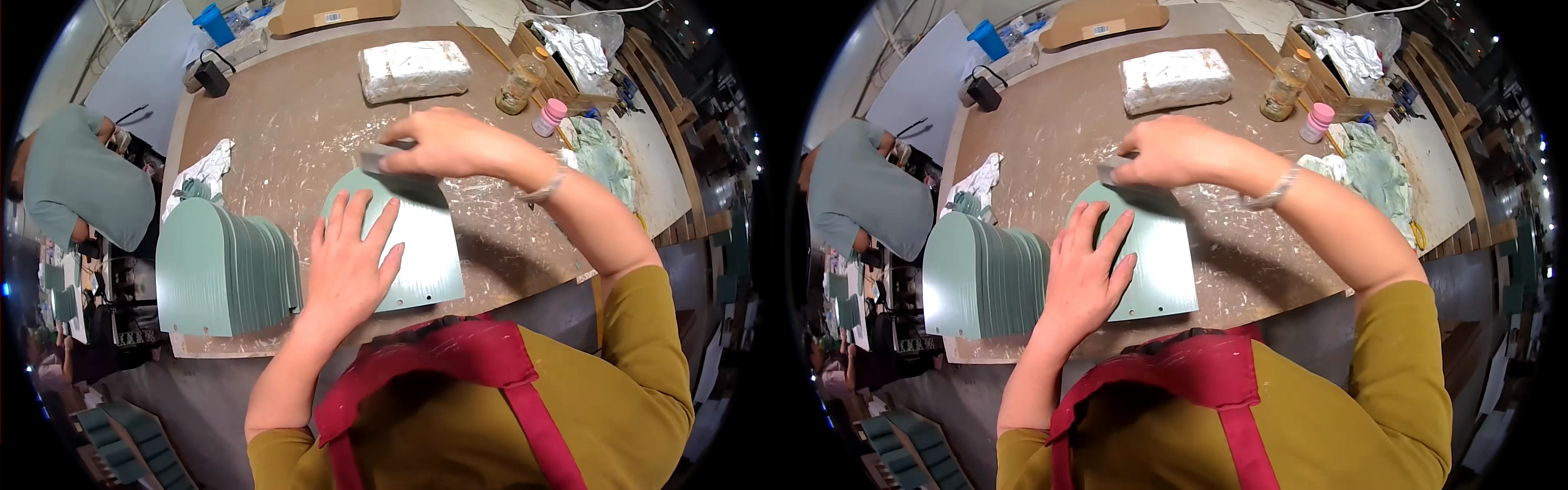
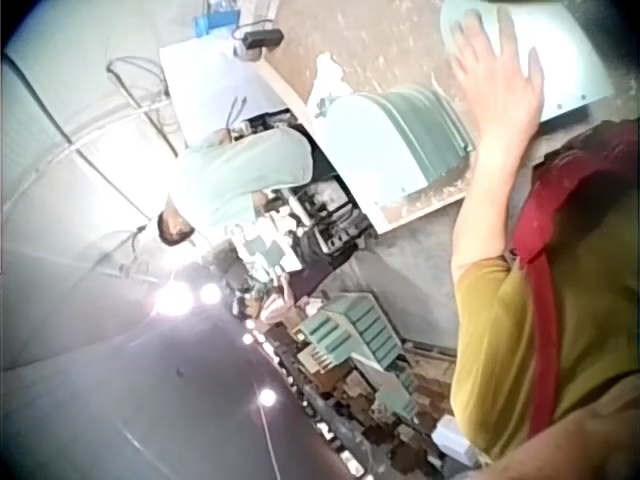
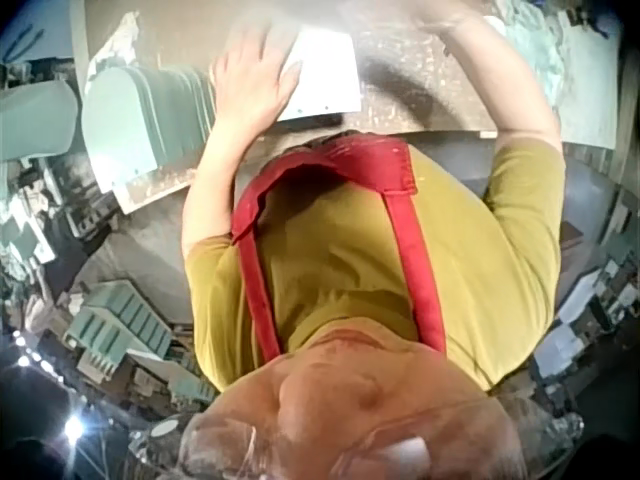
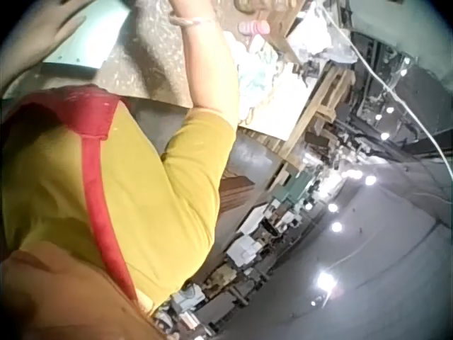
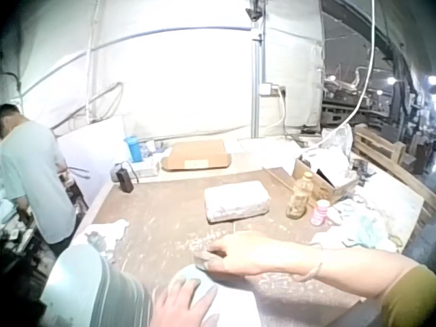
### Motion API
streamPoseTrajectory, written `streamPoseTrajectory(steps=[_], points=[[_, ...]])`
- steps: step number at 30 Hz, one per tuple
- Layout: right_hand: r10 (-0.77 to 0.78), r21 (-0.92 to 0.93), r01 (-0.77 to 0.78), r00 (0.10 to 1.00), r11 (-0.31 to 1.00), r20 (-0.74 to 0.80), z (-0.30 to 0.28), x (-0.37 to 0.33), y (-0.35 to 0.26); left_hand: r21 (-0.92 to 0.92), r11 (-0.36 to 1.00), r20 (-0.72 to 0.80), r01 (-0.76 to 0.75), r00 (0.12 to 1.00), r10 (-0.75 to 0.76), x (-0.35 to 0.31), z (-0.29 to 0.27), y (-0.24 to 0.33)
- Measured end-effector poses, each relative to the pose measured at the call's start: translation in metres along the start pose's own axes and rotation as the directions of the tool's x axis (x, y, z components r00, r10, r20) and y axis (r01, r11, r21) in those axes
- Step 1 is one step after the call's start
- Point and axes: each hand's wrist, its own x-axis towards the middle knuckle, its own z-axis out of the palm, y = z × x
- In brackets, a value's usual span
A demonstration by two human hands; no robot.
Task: The person wipes a green wooden panel with a cloth and then sands the edges and surfaces of several panels one by one using a sanding block. Each panel is turned over and rotated to sand different sides before being placed into a new stack.
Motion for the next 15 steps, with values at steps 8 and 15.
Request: streamPoseTrajectory(steps=[8,15], points=[[-0.088,-0.140,0.099,0.992,0.985,0.085,-0.016,0.031,-0.037,0.030,0.976,0.041,-0.215,0.976,0.213,-0.004,-0.009,0.022],[-0.087,-0.217,0.120,0.984,0.969,0.155,-0.011,0.059,-0.054,-0.101,0.954,0.068,-0.282,0.955,0.289,-0.009,0.019,0.031]])
